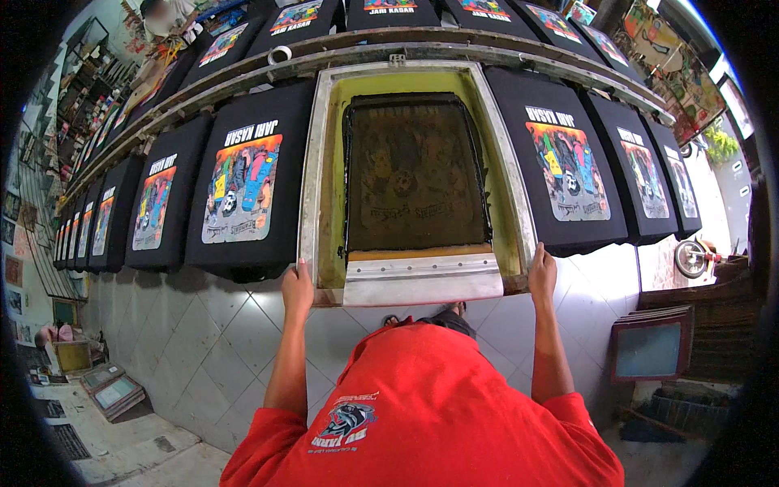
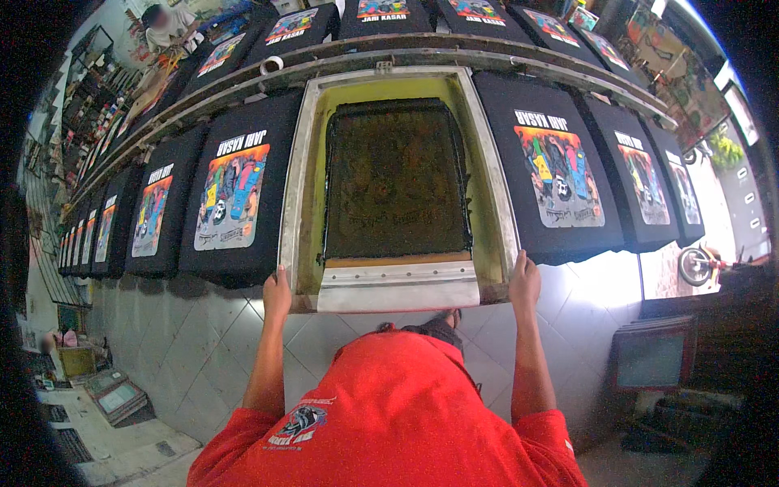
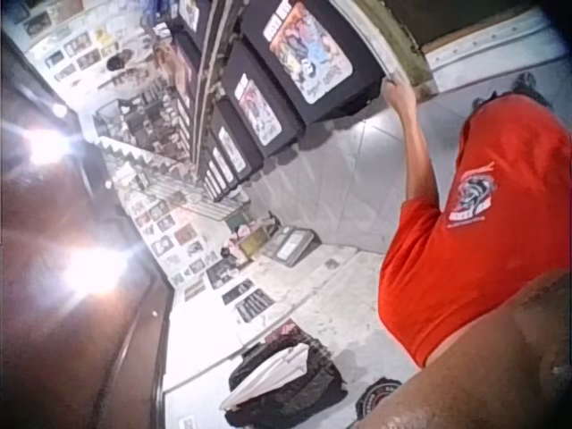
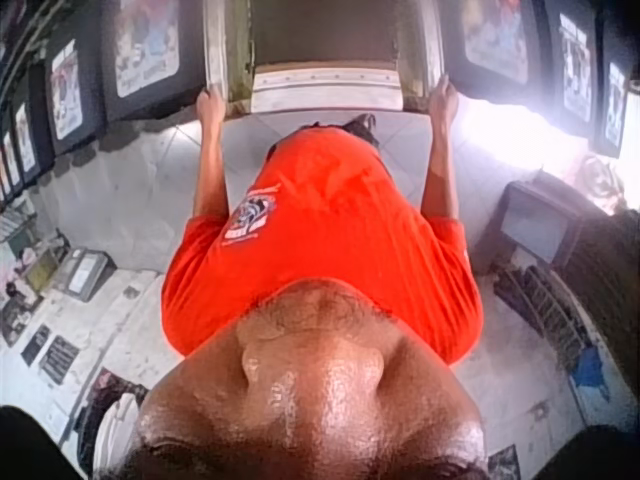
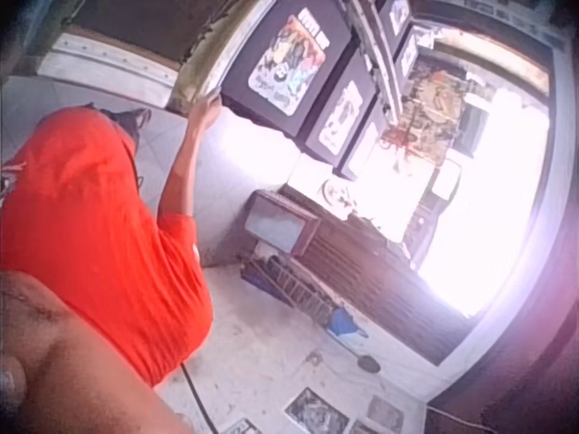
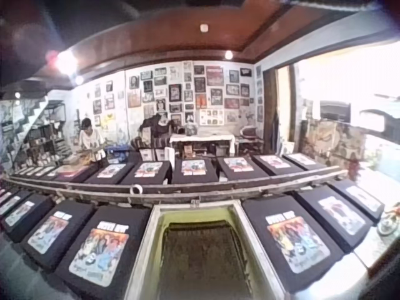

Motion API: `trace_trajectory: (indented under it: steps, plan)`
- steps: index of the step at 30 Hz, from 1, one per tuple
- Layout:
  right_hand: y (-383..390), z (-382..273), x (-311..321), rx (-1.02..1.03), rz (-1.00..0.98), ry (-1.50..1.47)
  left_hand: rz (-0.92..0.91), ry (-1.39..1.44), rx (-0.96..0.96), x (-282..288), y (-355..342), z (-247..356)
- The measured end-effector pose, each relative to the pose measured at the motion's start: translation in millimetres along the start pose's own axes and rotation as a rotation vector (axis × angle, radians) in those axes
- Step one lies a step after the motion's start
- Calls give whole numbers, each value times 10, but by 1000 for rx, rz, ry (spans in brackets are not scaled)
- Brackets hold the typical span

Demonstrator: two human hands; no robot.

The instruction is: The person performs screen printing on a black t-shirt using a squeegee to pull ink across a mesh frame. They repeatedly lift the frame and pull the squeegee to apply the design, then move the frame to a different location on the table.

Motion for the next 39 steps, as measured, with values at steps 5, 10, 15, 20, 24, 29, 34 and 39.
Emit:
trace_trajectory:
  steps: [5, 10, 15, 20, 24, 29, 34, 39]
  plan:
    - [21, 20, -132, 1, 15, -45, -8, -123, 55, -120, 4, -15]
    - [49, -48, -145, 118, -30, -107, 84, 50, -21, -60, -14, -113]
    - [894, -975, 54, 719, -203, 150, 160, -83, -346, 450, 700, 563]
    - [1430, -1206, -427, 1001, -567, 305, -127, -388, -877, -4, 1502, 1370]
    - [1337, -1142, -551, 1057, -577, 385, -100, -557, -995, -200, 1394, 1409]
    - [1130, -1306, -566, 919, -733, 381, -202, -485, -1061, -77, 1218, 1697]
    - [1015, -1801, -662, 1054, -460, 469, -225, -400, -1056, -170, 809, 1834]
    - [153, -2097, -1074, 862, -548, 498, -261, -421, -967, 1, -56, 2399]
Point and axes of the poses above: each hand's wrist, its own y-axis away from the middle knuckle, its own x-axis out of the back of the hand, z = x × y, the point moved 9 cm from there along -y, towards the middle knuckle, and after that the axes turned 11 degrees about -y, right-handed, at the moved point
